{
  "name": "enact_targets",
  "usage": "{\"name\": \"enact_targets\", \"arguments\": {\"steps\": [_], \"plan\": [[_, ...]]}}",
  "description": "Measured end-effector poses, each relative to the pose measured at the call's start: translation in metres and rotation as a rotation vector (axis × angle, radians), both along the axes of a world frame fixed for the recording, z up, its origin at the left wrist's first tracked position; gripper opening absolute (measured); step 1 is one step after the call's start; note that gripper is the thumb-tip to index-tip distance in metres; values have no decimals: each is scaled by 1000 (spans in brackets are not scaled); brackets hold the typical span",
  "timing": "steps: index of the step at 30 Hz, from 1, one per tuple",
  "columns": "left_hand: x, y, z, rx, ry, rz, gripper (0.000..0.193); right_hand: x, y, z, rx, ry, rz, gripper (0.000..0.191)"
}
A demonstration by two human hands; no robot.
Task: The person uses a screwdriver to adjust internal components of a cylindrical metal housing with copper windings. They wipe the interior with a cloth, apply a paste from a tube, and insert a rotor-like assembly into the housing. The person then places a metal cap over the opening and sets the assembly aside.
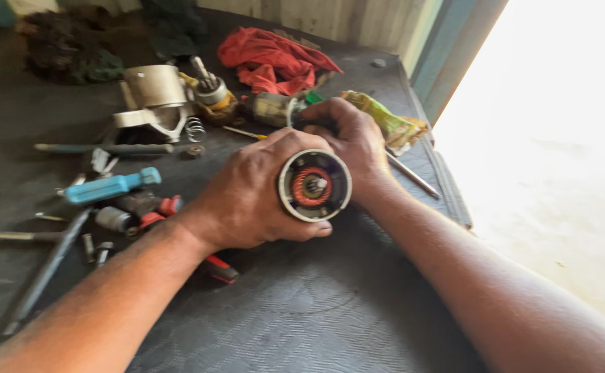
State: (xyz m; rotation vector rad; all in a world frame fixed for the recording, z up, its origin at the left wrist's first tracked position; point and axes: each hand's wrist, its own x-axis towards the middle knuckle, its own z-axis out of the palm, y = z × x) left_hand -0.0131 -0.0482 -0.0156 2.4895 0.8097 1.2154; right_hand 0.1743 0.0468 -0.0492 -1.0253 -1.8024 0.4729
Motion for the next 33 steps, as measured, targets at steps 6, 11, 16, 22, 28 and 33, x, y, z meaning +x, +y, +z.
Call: {"name": "enact_targets", "arguments": {"steps": [6,11,16,22,28,33], "plan": [[1,8,-4,-113,-18,-74,74,8,-2,10,3,-72,-117,24],[4,11,-5,-156,-21,-81,81,14,-13,25,34,-9,-195,23],[6,13,-6,-216,7,17,84,18,-21,31,172,-34,-183,28],[5,13,-3,-228,27,15,80,21,-32,35,-39,-125,-59,37],[5,11,-3,-95,17,29,79,26,-45,50,-82,-385,-208,23],[2,10,-5,-58,-27,92,75,22,-44,57,30,-159,-349,25]]}}
